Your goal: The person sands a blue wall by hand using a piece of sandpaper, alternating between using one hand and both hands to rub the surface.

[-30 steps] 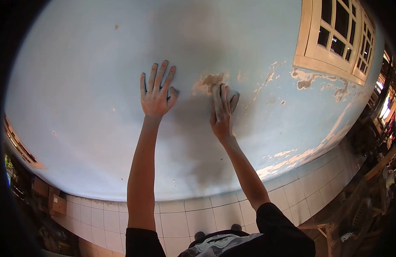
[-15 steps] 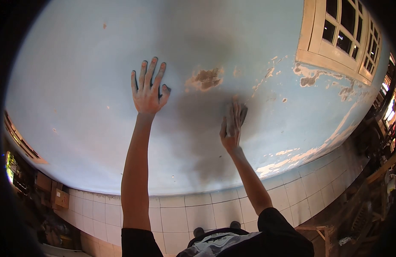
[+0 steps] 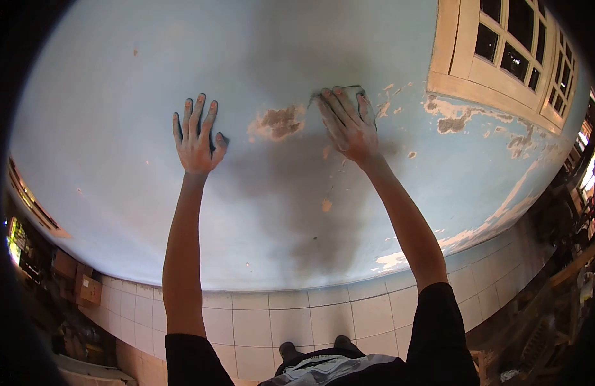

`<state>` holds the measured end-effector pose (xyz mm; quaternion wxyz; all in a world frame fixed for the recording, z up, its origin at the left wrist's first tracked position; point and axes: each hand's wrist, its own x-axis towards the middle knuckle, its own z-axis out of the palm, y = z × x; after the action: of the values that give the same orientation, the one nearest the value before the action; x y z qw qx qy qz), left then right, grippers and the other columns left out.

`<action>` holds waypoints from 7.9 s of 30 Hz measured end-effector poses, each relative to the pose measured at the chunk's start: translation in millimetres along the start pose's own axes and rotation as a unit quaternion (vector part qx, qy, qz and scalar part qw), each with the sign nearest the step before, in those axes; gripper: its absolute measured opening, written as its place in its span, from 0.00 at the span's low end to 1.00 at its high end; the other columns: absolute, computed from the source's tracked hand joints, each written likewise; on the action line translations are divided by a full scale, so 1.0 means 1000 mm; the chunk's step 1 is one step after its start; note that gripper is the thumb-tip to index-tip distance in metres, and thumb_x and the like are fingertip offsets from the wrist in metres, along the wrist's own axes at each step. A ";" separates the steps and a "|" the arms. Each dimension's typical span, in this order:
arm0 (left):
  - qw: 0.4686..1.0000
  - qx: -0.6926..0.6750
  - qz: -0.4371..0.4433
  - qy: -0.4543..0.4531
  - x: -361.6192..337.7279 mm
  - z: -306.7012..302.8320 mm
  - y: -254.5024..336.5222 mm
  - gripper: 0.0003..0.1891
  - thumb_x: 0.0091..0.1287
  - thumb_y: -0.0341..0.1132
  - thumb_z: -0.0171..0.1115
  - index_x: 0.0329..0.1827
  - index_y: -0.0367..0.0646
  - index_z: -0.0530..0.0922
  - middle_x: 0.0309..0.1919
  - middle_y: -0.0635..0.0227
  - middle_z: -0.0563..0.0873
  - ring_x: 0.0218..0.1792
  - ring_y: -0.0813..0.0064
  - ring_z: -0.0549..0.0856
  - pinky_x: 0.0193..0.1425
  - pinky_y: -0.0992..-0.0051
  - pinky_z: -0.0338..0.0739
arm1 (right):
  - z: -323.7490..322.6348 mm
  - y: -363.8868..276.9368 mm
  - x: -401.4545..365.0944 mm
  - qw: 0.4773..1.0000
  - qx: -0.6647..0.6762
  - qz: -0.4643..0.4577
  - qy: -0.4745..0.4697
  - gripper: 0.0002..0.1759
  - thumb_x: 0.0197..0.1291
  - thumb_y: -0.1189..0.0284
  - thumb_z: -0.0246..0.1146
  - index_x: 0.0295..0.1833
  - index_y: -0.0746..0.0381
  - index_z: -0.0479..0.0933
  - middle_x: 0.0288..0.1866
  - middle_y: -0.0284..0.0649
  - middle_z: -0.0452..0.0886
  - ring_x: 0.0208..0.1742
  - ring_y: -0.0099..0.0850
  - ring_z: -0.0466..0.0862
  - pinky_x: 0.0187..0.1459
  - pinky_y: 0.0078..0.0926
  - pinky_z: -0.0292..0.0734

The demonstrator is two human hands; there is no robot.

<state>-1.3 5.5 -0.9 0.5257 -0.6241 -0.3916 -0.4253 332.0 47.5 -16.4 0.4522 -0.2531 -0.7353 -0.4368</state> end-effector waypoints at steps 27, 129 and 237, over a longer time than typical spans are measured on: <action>0.997 0.008 -0.082 0.006 0.000 0.012 0.044 0.35 0.58 0.40 0.47 0.74 0.48 0.66 0.75 0.62 0.64 0.77 0.54 0.58 0.76 0.42 0.45 | -0.003 0.001 -0.007 0.998 0.032 0.004 -0.050 0.43 0.55 0.57 0.63 0.77 0.50 0.59 0.79 0.29 0.58 0.79 0.28 0.57 0.76 0.39 0.53; 0.994 -0.015 -0.106 0.008 -0.003 0.009 0.045 0.28 0.64 0.43 0.45 0.69 0.53 0.73 0.72 0.65 0.70 0.74 0.55 0.64 0.75 0.43 0.49 | -0.008 -0.035 0.030 0.968 -0.105 -0.221 -0.054 0.20 0.62 0.66 0.58 0.60 0.49 0.75 0.55 0.26 0.78 0.58 0.24 0.75 0.53 0.26 0.74; 0.838 -0.381 -0.387 -0.057 -0.048 -0.034 0.139 0.15 0.65 0.29 0.60 0.55 0.41 0.78 0.45 0.59 0.83 0.40 0.60 0.84 0.45 0.65 0.77 | 0.011 -0.159 0.009 0.879 0.377 0.286 0.062 0.19 0.61 0.83 0.59 0.58 0.60 0.79 0.54 0.43 0.84 0.57 0.45 0.80 0.61 0.38 0.72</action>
<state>109.4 -49.4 -88.0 0.0163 -0.5956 -0.4376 -0.6734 200.9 -21.7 -76.7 0.6635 -0.2347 -0.7104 0.0070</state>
